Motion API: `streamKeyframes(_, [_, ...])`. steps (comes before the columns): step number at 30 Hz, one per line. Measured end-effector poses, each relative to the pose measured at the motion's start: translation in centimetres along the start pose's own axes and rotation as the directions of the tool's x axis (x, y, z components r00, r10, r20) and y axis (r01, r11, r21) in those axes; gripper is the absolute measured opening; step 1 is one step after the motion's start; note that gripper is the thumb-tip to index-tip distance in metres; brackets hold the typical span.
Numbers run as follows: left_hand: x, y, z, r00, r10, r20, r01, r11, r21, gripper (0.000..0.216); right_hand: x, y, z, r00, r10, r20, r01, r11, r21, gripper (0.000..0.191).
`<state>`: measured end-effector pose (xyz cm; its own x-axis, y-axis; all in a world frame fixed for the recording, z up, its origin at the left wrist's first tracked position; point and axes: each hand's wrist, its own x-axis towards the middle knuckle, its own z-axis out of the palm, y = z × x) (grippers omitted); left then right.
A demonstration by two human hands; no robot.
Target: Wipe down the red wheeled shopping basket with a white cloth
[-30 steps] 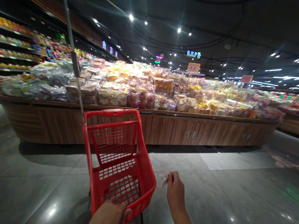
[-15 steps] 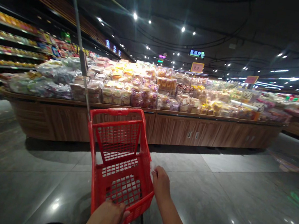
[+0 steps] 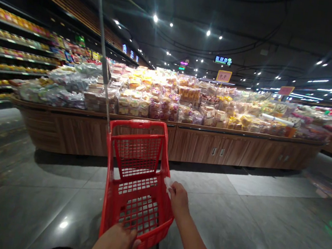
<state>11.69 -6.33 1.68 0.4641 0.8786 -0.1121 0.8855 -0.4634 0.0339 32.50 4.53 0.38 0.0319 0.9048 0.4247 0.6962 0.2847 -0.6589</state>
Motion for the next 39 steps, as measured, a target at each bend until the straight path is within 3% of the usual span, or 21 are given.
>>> streamKeyframes(2, [0.0, -0.3, 0.3, 1.000, -0.008, -0.024, 0.008, 1.000, -0.003, 0.041, 0.0, 0.0, -0.1, 1.000, -0.004, 0.020, 0.003, 1.000, 0.013, 0.012])
streamKeyframes(9, [0.3, -0.7, 0.2, 1.000, 0.011, -0.014, -0.011, 1.000, -0.010, 0.039, -4.7, 1.1, -2.3, 0.987, 0.059, 0.149, -0.070, 0.995, 0.075, 0.013])
streamKeyframes(14, [-0.1, -0.9, -0.6, 0.998, 0.028, 0.065, -0.028, 1.000, -0.008, 0.040, 0.2, 0.1, -0.5, 0.997, 0.034, 0.063, -0.038, 0.998, 0.060, 0.014])
streamKeyframes(17, [-0.3, -1.1, -0.9, 0.999, 0.018, 0.035, -0.019, 1.000, 0.010, 0.042, 3.6, -0.6, 0.7, 0.999, 0.033, 0.042, -0.035, 0.998, 0.053, 0.015])
streamKeyframes(19, [-0.4, -1.2, -1.0, 1.000, 0.007, 0.018, -0.007, 1.000, 0.015, 0.043, 4.0, -0.8, 0.8, 0.998, 0.032, 0.047, -0.034, 0.998, 0.053, 0.015])
streamKeyframes(26, [-0.7, -1.5, -1.4, 0.999, 0.020, 0.048, -0.021, 1.000, 0.013, 0.043, -3.0, 0.1, -1.2, 0.989, 0.026, 0.145, -0.037, 0.997, 0.075, 0.013])
streamKeyframes(28, [-0.9, -1.6, -1.3, 0.998, 0.037, 0.046, -0.038, 0.999, 0.020, 0.042, -3.6, 0.2, -1.6, 0.984, 0.024, 0.177, -0.037, 0.996, 0.076, 0.013])
streamKeyframes(36, [-1.2, -2.1, 1.0, 0.998, 0.047, -0.041, -0.046, 0.998, 0.030, 0.040, 4.1, -1.1, 0.6, 0.999, 0.001, 0.051, -0.003, 1.000, 0.025, 0.014])
streamKeyframes(39, [-1.5, -2.8, 1.6, 0.996, 0.034, -0.080, -0.032, 0.999, 0.026, 0.039, 4.0, -1.0, 1.0, 0.999, 0.007, 0.045, -0.009, 0.999, 0.044, 0.014])
